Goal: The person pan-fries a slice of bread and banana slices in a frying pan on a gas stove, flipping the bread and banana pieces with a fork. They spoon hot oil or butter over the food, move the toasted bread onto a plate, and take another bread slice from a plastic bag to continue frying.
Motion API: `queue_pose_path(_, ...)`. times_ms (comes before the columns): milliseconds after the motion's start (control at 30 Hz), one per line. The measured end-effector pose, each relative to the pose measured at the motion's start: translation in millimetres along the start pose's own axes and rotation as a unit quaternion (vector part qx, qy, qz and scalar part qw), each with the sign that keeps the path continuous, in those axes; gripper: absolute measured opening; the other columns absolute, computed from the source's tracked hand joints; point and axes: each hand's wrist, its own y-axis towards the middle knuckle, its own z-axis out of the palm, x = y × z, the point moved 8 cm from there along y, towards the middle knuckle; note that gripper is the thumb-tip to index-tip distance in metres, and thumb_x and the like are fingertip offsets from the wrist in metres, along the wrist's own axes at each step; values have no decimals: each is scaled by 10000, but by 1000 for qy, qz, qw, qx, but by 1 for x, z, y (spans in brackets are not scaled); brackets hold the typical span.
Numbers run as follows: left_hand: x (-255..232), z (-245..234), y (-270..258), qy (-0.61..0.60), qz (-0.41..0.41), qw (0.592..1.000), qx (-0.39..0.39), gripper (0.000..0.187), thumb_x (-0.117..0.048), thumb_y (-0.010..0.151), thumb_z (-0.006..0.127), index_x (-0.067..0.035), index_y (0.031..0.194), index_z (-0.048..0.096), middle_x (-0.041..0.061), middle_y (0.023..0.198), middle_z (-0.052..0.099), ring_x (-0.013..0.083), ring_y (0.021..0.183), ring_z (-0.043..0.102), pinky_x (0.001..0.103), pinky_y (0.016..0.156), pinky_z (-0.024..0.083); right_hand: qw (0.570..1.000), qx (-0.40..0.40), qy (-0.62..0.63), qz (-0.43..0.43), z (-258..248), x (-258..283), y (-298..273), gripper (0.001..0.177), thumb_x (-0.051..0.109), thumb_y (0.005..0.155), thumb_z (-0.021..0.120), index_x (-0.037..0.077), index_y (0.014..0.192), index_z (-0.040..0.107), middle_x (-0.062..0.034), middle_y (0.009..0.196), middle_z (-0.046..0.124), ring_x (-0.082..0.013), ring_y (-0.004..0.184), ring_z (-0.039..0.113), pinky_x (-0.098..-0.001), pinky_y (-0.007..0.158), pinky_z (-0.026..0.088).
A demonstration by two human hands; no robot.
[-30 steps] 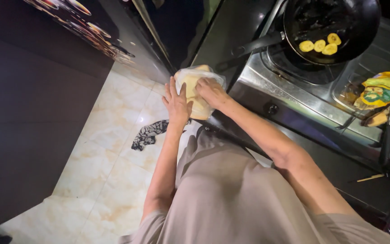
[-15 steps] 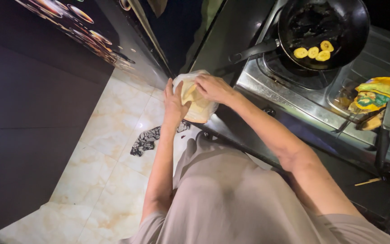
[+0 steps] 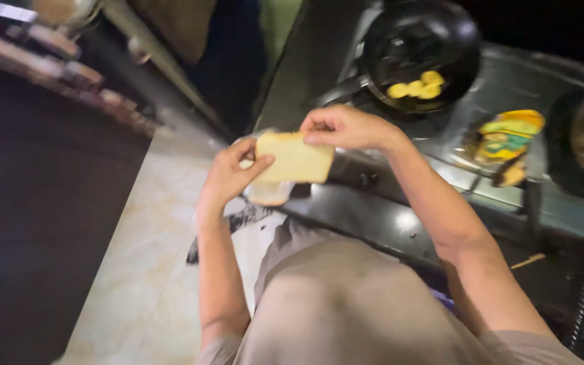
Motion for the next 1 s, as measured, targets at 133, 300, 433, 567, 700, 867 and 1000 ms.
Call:
queue_pose_path(133, -53, 39, 36, 2, 42, 995, 88, 285, -234, 863, 793, -25, 1050, 739, 72, 924, 758, 151, 865, 716, 311, 788, 550, 995, -49, -83, 8, -50, 19, -67, 212, 204, 974, 697, 30, 1095, 709, -23, 1017, 730, -83, 971, 656, -254, 853, 541)
queue_pose_path(300, -105, 113, 116, 47, 168, 972, 158, 222, -197, 857, 797, -40, 1011, 763, 103, 868, 713, 210, 801, 708, 332, 734, 538, 939, -184, -282, 74, -144, 33, -133, 204, 216, 952, 704, 103, 1117, 744, -44, 1000, 772, -122, 920, 696, -292, 817, 539)
queue_pose_path(433, -136, 156, 187, 125, 270, 952, 68, 135, -166, 844, 797, -70, 933, 762, 98, 884, 691, 285, 874, 680, 423, 828, 531, 886, -302, -331, 116, -220, 28, -152, 200, 217, 976, 707, 121, 1146, 749, -101, 1027, 767, -200, 919, 722, -344, 837, 549)
queue_pose_path(567, -131, 176, 223, 222, 318, 920, -56, 107, -102, 823, 784, -95, 928, 771, 71, 1010, 675, 317, 1034, 607, 648, 1063, 369, 798, -340, -496, -48, -247, 27, -136, 142, 161, 992, 729, 64, 1092, 758, -132, 1100, 749, -310, 1077, 675, -434, 963, 547)
queue_pose_path(700, -90, 194, 224, 318, 269, 909, -19, 148, -60, 776, 751, -125, 909, 765, 75, 1230, 634, 318, 1231, 539, 766, 1118, 235, 788, -267, -552, -57, -235, -24, -119, 158, 134, 937, 729, 62, 1074, 760, -140, 1109, 733, -345, 1122, 656, -463, 970, 536)
queue_pose_path(867, -70, 173, 216, 315, 211, 925, -37, 362, 3, 800, 699, -114, 1137, 755, 94, 1308, 608, 319, 1300, 514, 779, 1121, 218, 809, -308, -501, 3, -255, -56, -131, 248, 64, 923, 693, 56, 1167, 733, -99, 1227, 713, -341, 1183, 641, -452, 998, 511)
queue_pose_path(1000, -85, 173, 206, 324, 225, 918, -46, 316, -8, 836, 700, -95, 1138, 734, 104, 1361, 588, 334, 1349, 494, 766, 1133, 214, 786, -253, -564, -5, -243, -66, -99, 389, 3, 802, 661, 63, 1182, 723, -102, 1322, 669, -337, 1317, 557, -485, 1107, 425)
